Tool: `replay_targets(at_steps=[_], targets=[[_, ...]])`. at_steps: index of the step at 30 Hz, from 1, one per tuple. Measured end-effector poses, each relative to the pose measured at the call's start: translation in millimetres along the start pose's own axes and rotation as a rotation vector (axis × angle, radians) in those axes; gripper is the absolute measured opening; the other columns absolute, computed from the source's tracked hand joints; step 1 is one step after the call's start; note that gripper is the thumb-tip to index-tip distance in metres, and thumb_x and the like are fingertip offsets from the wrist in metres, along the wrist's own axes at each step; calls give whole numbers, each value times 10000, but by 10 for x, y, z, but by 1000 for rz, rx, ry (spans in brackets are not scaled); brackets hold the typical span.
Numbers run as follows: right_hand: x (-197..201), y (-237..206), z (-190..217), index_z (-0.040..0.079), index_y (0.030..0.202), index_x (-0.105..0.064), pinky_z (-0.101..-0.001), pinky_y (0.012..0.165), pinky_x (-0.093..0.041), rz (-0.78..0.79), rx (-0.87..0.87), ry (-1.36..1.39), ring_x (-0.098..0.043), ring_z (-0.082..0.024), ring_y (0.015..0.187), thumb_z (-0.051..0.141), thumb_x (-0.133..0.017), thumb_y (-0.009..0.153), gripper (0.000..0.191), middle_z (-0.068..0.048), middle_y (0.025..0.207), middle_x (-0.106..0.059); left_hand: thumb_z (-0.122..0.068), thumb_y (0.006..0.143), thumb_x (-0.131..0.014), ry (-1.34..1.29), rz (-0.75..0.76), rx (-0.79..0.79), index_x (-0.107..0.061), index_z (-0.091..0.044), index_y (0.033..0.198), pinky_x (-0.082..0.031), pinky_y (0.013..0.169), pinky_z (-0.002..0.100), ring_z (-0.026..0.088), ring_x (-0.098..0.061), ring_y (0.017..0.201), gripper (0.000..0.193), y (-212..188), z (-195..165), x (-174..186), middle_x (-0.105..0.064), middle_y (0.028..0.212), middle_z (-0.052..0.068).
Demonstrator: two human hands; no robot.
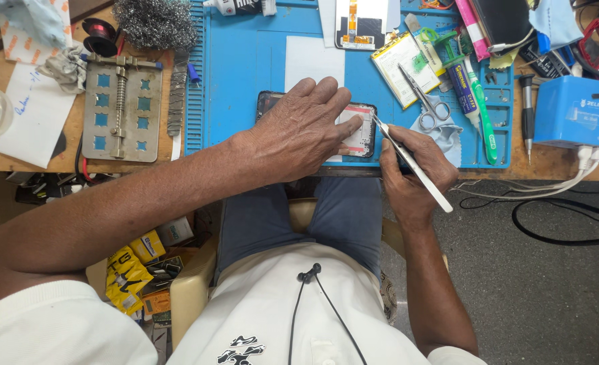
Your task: The person applies adhesive from a tube onto the frame of a disassembled smartphone, then uses tweezers to work on the phone's edge and internal components. They later press and manipulate the phone body with a red tool while continuing to adjust parts inside the frame.
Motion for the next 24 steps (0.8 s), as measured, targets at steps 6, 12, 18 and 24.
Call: replay_targets(at_steps=[6, 12, 18, 24], targets=[[-8, -7, -27, -5, 1172, -743, -300, 851, -628, 8, 3, -3, -762, -180, 985, -52, -776, 969, 211, -153, 1105, -766, -376, 869, -736, -6, -5, 6, -665, -62, 1316, -430, 834, 421, 266, -492, 993, 551, 3, 5, -56, -550, 998, 132], [-10, -18, -51, -7, 1190, -741, -296, 855, -625, 2, -6, 18, -755, -179, 992, -49, -774, 981, 216, -153, 1115, -763, -390, 871, -737, 10, -33, 2, -671, -60, 1308, -434, 856, 424, 268, -494, 999, 552, -8, -1, -66, -556, 1001, 134], [9, -13, -26, -10, 1186, -741, -297, 863, -618, -1, 11, 13, -753, -173, 989, -59, -779, 977, 219, -152, 1112, -761, -404, 884, -727, 7, -16, -3, -670, -46, 1303, -427, 816, 425, 266, -499, 961, 554, 0, -2, -66, -557, 978, 146], [0, -3, -10, -13, 1175, -748, -291, 833, -615, -1, -7, -2, -749, -166, 962, -63, -777, 964, 219, -151, 1101, -764, -393, 887, -728, 15, -26, -9, -670, -49, 1303, -421, 809, 422, 260, -495, 969, 543, -7, -7, -30, -553, 983, 131]])
Point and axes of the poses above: each hand's wrist, its own y-axis towards the middle knuckle, its own x-axis out of the back of the hand, z = x × y, the point moved 9 cm from there along y, towards the middle knuckle
